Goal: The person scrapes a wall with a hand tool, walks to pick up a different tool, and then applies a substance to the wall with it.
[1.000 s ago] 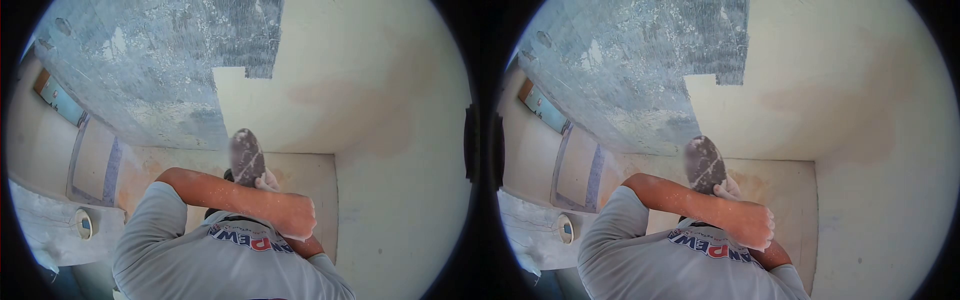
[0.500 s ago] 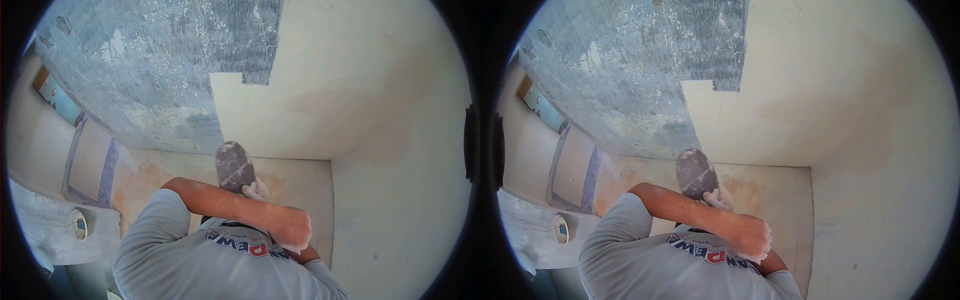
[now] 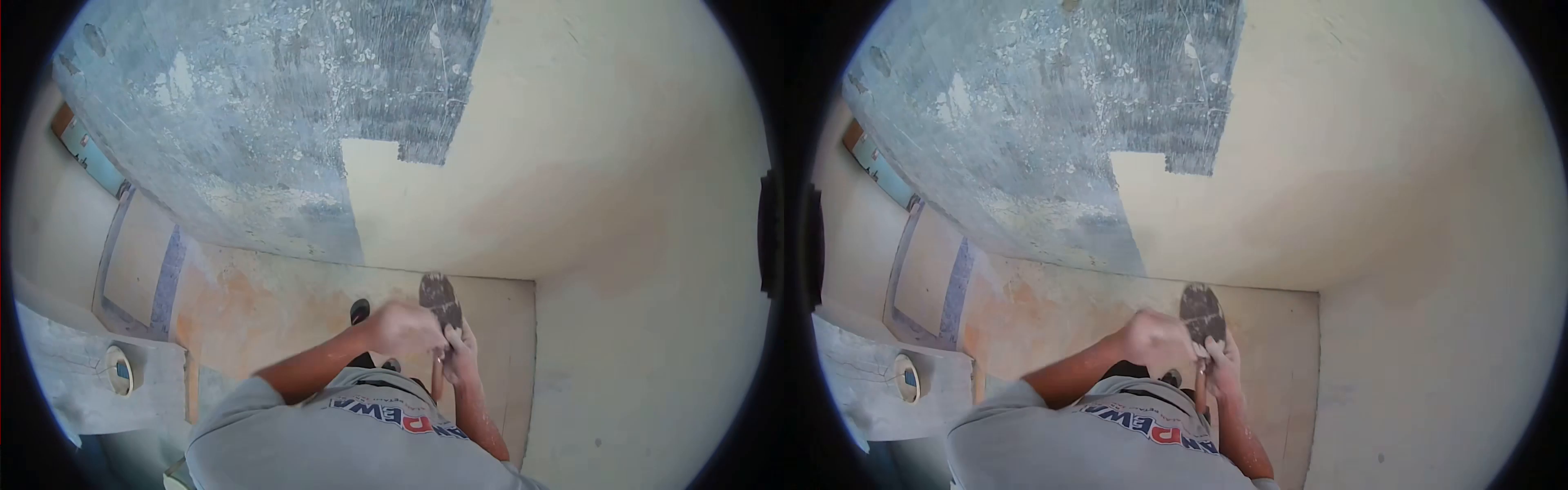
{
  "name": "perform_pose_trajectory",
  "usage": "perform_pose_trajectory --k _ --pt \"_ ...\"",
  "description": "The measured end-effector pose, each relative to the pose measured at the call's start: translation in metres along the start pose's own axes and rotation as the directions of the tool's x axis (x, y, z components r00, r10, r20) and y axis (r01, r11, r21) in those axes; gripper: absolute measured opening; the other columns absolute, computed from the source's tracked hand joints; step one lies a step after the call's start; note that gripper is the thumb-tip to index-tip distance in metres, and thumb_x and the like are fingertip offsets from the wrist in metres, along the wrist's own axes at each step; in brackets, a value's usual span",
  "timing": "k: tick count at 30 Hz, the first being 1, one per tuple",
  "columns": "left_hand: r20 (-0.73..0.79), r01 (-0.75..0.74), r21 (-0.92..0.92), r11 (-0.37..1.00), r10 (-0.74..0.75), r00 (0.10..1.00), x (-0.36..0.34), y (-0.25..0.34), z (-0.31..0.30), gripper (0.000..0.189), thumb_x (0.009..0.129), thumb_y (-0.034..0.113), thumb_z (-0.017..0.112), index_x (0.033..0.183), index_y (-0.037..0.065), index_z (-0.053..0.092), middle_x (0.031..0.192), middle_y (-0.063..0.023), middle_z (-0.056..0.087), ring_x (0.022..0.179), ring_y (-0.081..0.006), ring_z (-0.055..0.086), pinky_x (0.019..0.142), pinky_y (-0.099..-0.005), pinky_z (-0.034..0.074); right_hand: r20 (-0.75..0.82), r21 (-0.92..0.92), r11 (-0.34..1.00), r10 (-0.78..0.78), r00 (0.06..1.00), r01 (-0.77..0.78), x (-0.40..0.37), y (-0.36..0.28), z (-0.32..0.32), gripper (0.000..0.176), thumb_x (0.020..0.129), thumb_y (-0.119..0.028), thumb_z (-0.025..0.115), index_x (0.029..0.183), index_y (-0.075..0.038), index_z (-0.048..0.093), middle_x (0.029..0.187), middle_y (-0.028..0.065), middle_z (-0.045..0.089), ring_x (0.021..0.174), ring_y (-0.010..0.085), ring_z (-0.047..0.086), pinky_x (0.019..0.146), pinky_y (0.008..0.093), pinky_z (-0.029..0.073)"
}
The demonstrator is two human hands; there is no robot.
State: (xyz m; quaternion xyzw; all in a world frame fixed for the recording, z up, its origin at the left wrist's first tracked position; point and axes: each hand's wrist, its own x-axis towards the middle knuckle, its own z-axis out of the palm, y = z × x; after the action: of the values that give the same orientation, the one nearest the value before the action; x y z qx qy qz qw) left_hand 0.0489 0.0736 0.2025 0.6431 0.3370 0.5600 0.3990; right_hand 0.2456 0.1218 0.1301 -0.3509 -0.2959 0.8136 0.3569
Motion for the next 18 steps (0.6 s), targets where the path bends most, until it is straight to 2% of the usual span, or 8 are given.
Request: perform_pose_trajectory --k 2,3,4,5,7,11,15,18 --pt "-0.338 0.450 -0.027 0.893 -0.432 0.836 -0.029 -0.028 -0.031 0.021 0.095 0.022 0.064 0.087 0.005 0.072 0.087 -0.0063 0.073 0.074 -0.0160 0.065 0.069 -0.0267 0.050 -0.079 -0.034 0.998 0.058 0.995 -0.061 0.008 0.000 -0.026 0.026 0.093 -0.010 0.062 0.118 -0.005 0.053 0.087 0.0081 0.067 0.047 0.0135 0.055 0.044 0.0308 0.051" --pt "-0.441 0.541 -0.122 0.832 -0.533 0.721 -0.050 -0.059 -0.045 0.024 0.097 0.026 0.061 0.092 0.005 0.072 0.090 -0.0058 0.073 0.076 -0.0159 0.066 0.072 -0.0272 0.051 -0.088 -0.036 0.998 0.052 0.995 -0.055 0.014 -0.002 -0.026 0.026 0.093 -0.010 0.062 0.118 -0.005 0.053 0.087 0.0081 0.067 0.047 0.0135 0.055 0.044 0.0308 0.051" --pt "-0.524 0.609 -0.230 0.759 -0.624 0.580 -0.068 -0.083 -0.057 0.029 0.100 0.030 0.057 0.097 0.005 0.071 0.092 -0.0053 0.073 0.079 -0.0159 0.066 0.075 -0.0277 0.051 -0.132 -0.081 0.993 0.078 0.988 -0.089 0.020 -0.004 -0.025 0.020 0.093 -0.011 0.062 0.110 -0.004 0.055 0.078 0.0059 0.063 0.047 0.0130 0.054 0.044 0.0300 0.050" --pt "-0.517 0.607 -0.239 0.758 -0.628 0.581 -0.076 -0.088 -0.065 0.029 0.100 0.030 0.057 0.097 0.005 0.071 0.092 -0.0053 0.073 0.079 -0.0159 0.066 0.075 -0.0277 0.051 -0.177 -0.125 0.984 0.104 0.979 -0.127 0.027 -0.007 -0.022 0.016 0.092 -0.012 0.063 0.103 -0.003 0.056 0.070 0.0037 0.059 0.046 0.0125 0.052 0.044 0.0292 0.049" --pt "-0.444 0.497 -0.653 0.572 -0.820 0.360 -0.081 -0.092 -0.079 0.034 0.101 0.035 0.055 0.111 0.005 0.067 0.097 -0.0065 0.072 0.086 -0.0170 0.067 0.081 -0.0308 0.051 -0.190 -0.138 0.978 0.131 0.973 -0.159 0.045 -0.012 -0.006 0.013 0.091 -0.011 0.063 0.099 -0.004 0.055 0.068 0.0030 0.056 0.046 0.0124 0.052 0.043 0.0292 0.047" --pt "-0.184 0.540 -0.746 0.389 -0.900 0.394 -0.049 -0.104 -0.101 0.047 0.097 0.046 0.059 0.126 0.009 0.057 0.115 -0.0087 0.066 0.098 -0.0220 0.065 0.085 -0.0373 0.054 -0.131 -0.117 0.972 0.186 0.974 -0.202 0.092 -0.029 0.055 0.013 0.089 -0.011 0.064 0.094 -0.006 0.053 0.064 0.0008 0.050 0.044 0.0114 0.048 0.039 0.0274 0.040" --pt "-0.159 0.475 -0.799 0.370 -0.891 0.426 0.026 -0.088 -0.115 0.052 0.096 0.051 0.056 0.129 0.011 0.053 0.114 -0.0088 0.064 0.101 -0.0238 0.064 0.088 -0.0401 0.053 -0.067 -0.069 0.970 0.229 0.971 -0.234 0.140 -0.048 0.122 0.011 0.090 -0.010 0.061 0.094 -0.006 0.052 0.064 0.0008 0.049 0.041 0.0106 0.045 0.036 0.0262 0.037" --pt "-0.090 0.329 -0.893 0.306 -0.839 0.537 0.064 -0.083 -0.139 0.054 0.099 0.054 0.048 0.131 0.011 0.054 0.115 -0.0085 0.062 0.105 -0.0247 0.061 0.090 -0.0421 0.051 -0.048 -0.038 0.970 0.237 0.970 -0.239 0.172 -0.058 0.159 0.008 0.090 -0.010 0.058 0.095 -0.006 0.053 0.065 0.0017 0.051 0.041 0.0102 0.045 0.036 0.0254 0.036"
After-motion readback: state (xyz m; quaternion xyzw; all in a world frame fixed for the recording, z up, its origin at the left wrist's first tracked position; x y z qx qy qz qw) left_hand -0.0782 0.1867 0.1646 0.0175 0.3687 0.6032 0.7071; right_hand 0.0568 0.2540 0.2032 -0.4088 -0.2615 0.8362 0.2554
